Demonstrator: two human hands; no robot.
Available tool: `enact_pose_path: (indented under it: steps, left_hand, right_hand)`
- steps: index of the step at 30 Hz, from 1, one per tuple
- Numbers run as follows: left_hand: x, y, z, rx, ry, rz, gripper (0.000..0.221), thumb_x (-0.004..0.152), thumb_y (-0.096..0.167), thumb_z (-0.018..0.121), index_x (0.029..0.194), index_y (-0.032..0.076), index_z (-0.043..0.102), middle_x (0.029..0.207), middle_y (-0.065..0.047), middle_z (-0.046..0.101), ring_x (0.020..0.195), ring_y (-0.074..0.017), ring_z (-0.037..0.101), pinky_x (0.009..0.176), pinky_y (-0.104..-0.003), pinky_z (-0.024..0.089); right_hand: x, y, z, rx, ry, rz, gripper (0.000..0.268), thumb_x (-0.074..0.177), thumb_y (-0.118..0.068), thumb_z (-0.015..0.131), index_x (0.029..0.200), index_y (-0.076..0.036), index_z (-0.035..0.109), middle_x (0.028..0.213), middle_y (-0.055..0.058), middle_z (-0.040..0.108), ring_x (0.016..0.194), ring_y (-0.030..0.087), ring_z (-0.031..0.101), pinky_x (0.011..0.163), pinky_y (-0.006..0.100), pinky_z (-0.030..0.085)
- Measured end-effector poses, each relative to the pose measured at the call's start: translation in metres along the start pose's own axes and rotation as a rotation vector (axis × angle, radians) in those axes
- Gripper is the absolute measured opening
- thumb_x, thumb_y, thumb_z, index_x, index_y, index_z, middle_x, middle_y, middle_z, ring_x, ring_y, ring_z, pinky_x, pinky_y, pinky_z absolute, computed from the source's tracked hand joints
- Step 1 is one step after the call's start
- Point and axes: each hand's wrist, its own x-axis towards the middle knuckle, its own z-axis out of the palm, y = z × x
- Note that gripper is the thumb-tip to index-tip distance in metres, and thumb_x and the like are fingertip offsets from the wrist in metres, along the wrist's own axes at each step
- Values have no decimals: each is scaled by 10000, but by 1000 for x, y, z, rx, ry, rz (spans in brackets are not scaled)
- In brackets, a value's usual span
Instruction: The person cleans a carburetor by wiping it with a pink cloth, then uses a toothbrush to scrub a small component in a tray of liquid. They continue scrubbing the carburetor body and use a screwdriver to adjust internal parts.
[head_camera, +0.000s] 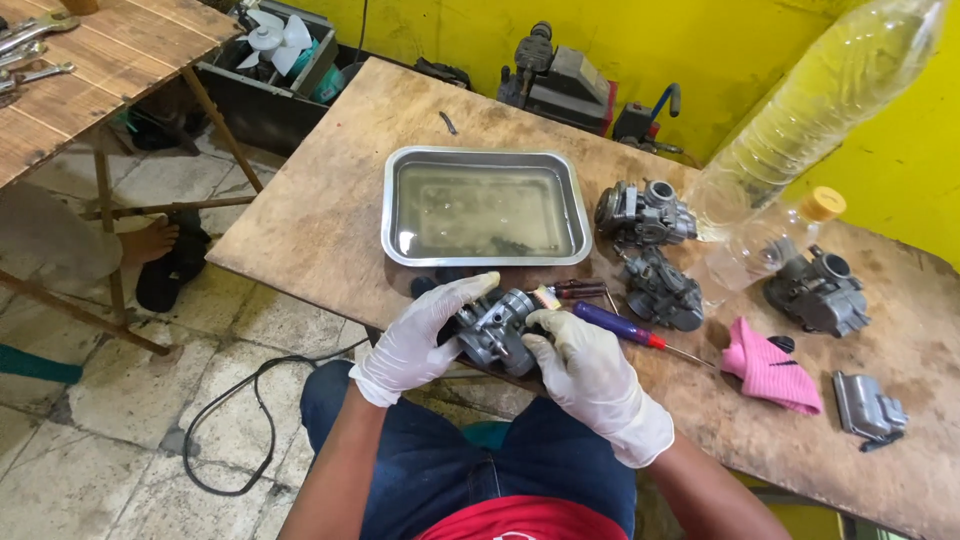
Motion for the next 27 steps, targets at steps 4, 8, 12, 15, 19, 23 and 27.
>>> enact_pose_path:
  steps: [4, 8, 12, 15, 19, 23, 27]
  left_hand:
    - [14, 9, -27, -134, -96, -73, 902, 657, -90, 641, 1529, 56, 465, 1533, -220, 510, 1395, -394, 491, 1133, -545, 401]
    - [35, 16, -56, -160, -279, -159, 843, 827, 99, 717, 1572, 85, 324, 1656, -135, 349, 1559, -281, 305, 1267, -454, 267]
    - [75, 16, -71, -149, -223, -8, 593, 964, 299, 649, 1492, 92, 474, 1455, -117, 603, 1347, -261, 592, 1174, -455, 479]
    - [112, 5, -66, 136, -237, -122, 506, 918, 89, 619, 1420, 68, 558, 1472, -145, 591, 1397, -281, 528, 1173, -448, 401]
    - [135, -43, -35, 286, -296, 13, 418, 904, 65, 617, 1316, 114, 678, 1353, -67, 695, 1275, -245, 630, 1093, -433, 459]
    - [142, -73, 0, 514, -514, -242, 370, 896, 185, 621, 1243, 227, 743, 1260, -1, 731, 1172, -251, 656, 947, -441, 515]
    - [140, -93, 10, 738, -524, -231, 351, 864, 266, 656, 1194, 301, 771, 1157, 3, 729, 1037, -313, 673, 805, -488, 521]
  right_hand:
    - [3, 8, -5, -105, 2, -70, 190, 940, -317, 690, 1110, -231, 702, 773, -26, 689, 713, 219, 733, 653, 313, 597]
    - [5, 9, -15, -89, -142, -114, 236, 991, -214, 632, 1188, -84, 619, 1047, 73, 731, 864, 262, 735, 704, 351, 559]
    - [2, -7, -23, -17, -107, -89, 291, 973, -221, 648, 1226, -78, 655, 1047, 64, 740, 882, 252, 729, 708, 364, 553]
    - [6, -13, -26, 18, -59, -100, 341, 953, -204, 675, 1260, -56, 666, 1145, 76, 761, 963, 240, 743, 792, 344, 570]
    - [9, -15, -30, 117, -40, -87, 404, 944, -191, 706, 1303, -19, 638, 1177, 117, 754, 1019, 255, 754, 862, 337, 595]
    - [4, -14, -33, 103, -41, -53, 472, 915, -233, 728, 1333, -37, 633, 1258, 104, 735, 1097, 249, 735, 894, 337, 581]
    - [-4, -8, -30, 68, -14, -74, 478, 903, -246, 757, 1322, -48, 640, 1299, 88, 724, 1145, 268, 728, 926, 349, 582]
